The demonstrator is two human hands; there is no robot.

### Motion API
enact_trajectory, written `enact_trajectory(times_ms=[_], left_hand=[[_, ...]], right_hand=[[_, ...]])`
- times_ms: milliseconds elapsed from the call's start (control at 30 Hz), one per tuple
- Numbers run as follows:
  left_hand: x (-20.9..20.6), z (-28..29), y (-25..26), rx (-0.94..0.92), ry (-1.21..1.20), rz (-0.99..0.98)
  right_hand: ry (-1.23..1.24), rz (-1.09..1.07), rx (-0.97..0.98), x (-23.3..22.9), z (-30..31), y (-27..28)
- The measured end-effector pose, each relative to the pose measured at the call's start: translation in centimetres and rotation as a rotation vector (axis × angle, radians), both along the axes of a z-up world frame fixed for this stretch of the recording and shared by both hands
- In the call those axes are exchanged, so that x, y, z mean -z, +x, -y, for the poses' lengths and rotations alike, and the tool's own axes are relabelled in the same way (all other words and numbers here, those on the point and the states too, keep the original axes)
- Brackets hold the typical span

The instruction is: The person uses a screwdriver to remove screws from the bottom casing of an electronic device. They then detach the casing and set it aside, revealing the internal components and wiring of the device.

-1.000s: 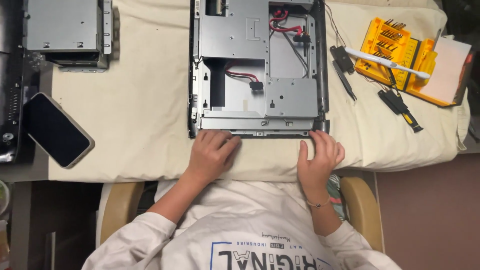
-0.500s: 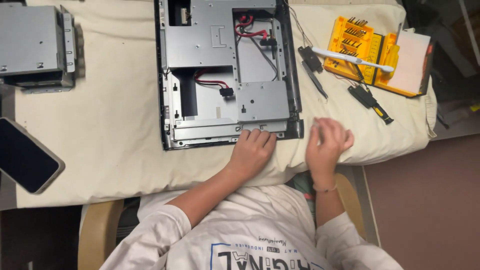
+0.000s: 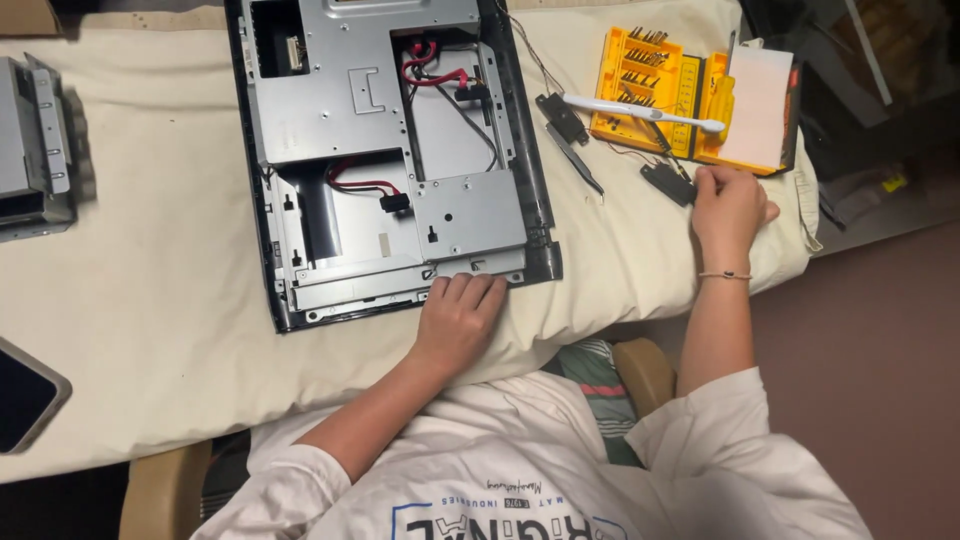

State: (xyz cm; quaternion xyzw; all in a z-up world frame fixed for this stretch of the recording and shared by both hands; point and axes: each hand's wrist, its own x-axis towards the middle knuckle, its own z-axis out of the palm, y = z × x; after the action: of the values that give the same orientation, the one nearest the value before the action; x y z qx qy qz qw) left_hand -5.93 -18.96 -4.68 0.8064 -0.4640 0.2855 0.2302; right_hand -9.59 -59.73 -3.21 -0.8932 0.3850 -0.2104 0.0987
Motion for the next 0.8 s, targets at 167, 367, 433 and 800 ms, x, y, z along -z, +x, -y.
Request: enact_trajectory(times_ms=[167,367,433,800], left_hand=[[-0.2,-0.1,-0.1,-0.020,0.003,0.012],[-0.6,-1.6,-0.7,-0.013,-0.090,-0.022],[-0.7,-2.1,-0.7,-0.041,-0.073,-0.022],[-0.1,-1.5,-1.2,-0.080,0.136,-0.036]], right_hand=[[0.192,-0.184,-0.252,-3.0,-1.2,3.0],[-0.196,-0.252,-0.349,-5.1,-0.3,2.5],[-0.348,-0.199,-0.411,-6.4,-0.4,0.9],[0.248,0.639,-0.567,-11.0,-11.3,-4.0]])
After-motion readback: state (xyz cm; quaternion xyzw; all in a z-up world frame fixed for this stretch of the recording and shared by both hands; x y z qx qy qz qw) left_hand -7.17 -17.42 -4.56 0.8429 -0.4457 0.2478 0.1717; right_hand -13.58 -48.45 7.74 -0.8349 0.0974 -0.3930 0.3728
